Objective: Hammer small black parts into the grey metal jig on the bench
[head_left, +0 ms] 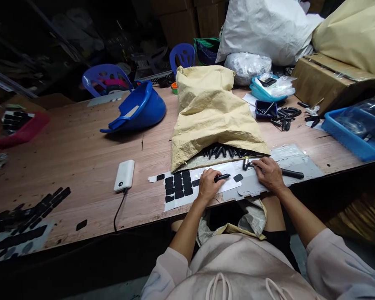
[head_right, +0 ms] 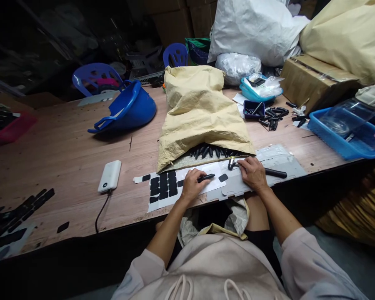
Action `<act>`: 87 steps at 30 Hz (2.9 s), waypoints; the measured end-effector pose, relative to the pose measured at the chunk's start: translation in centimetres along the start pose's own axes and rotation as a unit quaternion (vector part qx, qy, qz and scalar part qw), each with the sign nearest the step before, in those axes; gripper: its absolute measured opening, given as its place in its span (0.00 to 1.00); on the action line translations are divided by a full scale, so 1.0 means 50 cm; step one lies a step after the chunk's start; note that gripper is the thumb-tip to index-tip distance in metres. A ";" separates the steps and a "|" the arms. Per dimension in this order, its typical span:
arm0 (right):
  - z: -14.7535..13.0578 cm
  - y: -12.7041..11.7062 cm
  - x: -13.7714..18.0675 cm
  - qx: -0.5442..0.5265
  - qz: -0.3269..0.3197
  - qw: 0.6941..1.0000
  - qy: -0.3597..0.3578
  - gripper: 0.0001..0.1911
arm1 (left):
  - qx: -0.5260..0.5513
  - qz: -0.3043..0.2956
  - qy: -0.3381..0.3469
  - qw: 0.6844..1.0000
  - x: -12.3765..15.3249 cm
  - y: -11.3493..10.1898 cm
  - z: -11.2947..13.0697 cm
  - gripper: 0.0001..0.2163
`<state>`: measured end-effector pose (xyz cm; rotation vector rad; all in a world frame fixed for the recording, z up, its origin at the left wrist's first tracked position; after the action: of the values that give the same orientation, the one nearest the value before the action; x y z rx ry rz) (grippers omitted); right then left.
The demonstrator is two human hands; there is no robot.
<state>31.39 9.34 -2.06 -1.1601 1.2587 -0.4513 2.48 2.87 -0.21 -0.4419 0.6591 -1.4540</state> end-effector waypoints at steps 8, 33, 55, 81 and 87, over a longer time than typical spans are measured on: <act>-0.002 -0.015 -0.004 -0.018 -0.005 1.000 0.008 0.15 | -0.005 -0.024 -0.010 1.000 -0.008 0.019 -0.011 0.07; -0.186 -0.076 0.026 -0.139 -0.032 0.990 -0.001 0.24 | 0.036 -0.011 -0.031 0.999 -0.012 0.020 -0.004 0.05; -0.005 -0.018 -0.013 -0.035 0.008 0.993 -0.117 0.14 | -0.004 -0.004 0.034 0.999 0.012 0.017 0.000 0.07; -0.015 -0.016 -0.011 -0.025 0.013 0.995 -0.100 0.11 | -0.196 0.089 -0.090 0.972 -0.177 0.021 0.050 0.09; -0.015 -0.016 -0.010 -0.036 0.005 0.995 -0.089 0.12 | -0.184 0.080 -0.132 0.971 -0.180 0.016 0.045 0.08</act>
<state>30.80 9.11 -1.01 -1.2268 1.1332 -0.2912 4.63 11.59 2.23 -0.8367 0.7335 -1.0953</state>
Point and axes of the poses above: each hand's wrist, its own x-axis away from the middle knuckle, its own y-axis out of the palm, z = x × y, the point moved 1 cm from there along -x, towards the middle knuckle, and after that the axes turned 7 degrees about x, right-handed, at the moved point
